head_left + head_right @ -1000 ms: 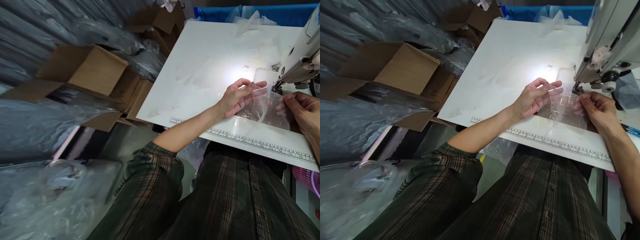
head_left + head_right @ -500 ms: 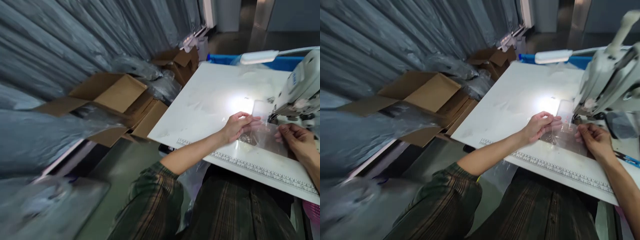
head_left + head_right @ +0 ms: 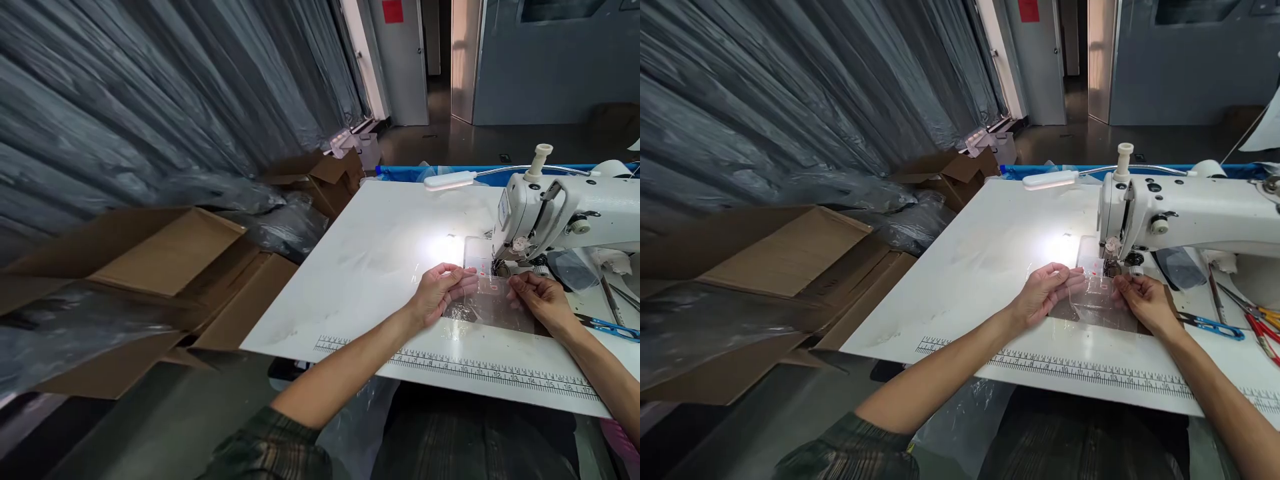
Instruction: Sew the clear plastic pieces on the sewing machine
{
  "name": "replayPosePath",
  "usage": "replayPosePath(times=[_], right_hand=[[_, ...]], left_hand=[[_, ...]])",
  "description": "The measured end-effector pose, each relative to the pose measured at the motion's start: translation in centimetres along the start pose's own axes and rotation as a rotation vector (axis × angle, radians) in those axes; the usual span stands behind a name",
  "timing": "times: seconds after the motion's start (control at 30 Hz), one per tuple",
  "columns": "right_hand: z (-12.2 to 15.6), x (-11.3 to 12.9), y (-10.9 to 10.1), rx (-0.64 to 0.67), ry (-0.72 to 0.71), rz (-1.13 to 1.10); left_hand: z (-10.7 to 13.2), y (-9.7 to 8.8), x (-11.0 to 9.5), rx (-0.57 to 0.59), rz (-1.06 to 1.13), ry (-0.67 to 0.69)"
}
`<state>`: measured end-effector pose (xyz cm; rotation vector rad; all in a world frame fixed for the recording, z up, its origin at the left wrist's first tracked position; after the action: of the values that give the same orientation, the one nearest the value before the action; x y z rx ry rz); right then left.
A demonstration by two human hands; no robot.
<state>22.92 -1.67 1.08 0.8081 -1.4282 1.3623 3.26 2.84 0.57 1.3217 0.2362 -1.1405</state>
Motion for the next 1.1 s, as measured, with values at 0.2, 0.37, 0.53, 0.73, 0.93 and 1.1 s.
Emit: replayPosePath(times=[0.2,0.37,0.53,0.73,0.93,1.1], right_hand=[[-0.3,-0.3,-1.3,-0.074,-0.107,0.322],[-1.3,0.5,-1.7,-0.058,-0.195,0.724],[-1.6,0.7,-2.6,0.025,-0.161,0.827],[-0.4,0.6,-4.1,0.149,-0.191,0.821],[0.2,1.1,-4.3,0.153,-0.163,0.634],[1.1,0.8,-3.3,0.196,-0.134,0.399]], left_hand=[[0.1,-0.6,-1.9,0.016,-0.514,0.332],[0.7,1.5,-1.6,0.498,-1.249,0.667],[1.3,2.2,0.9,0.843,-1.521,0.602],[1.7,2.3,1.9,0.831,-1.666,0.526],[1.0,2.7,1.8,0.781,-1.615,0.536],[-0.1,2.3,-2.4,0.588,-1.365,0.650]])
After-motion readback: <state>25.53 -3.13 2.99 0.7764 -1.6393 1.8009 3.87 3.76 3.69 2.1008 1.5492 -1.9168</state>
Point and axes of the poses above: each hand's wrist, its own z-axis away from the middle knuckle, its own y-axis out of the palm, x = y × z, the point moved 5 cm from there along -z, towards the middle knuckle, and after that the axes turned 8 degrees about z, right-handed, at the moved point
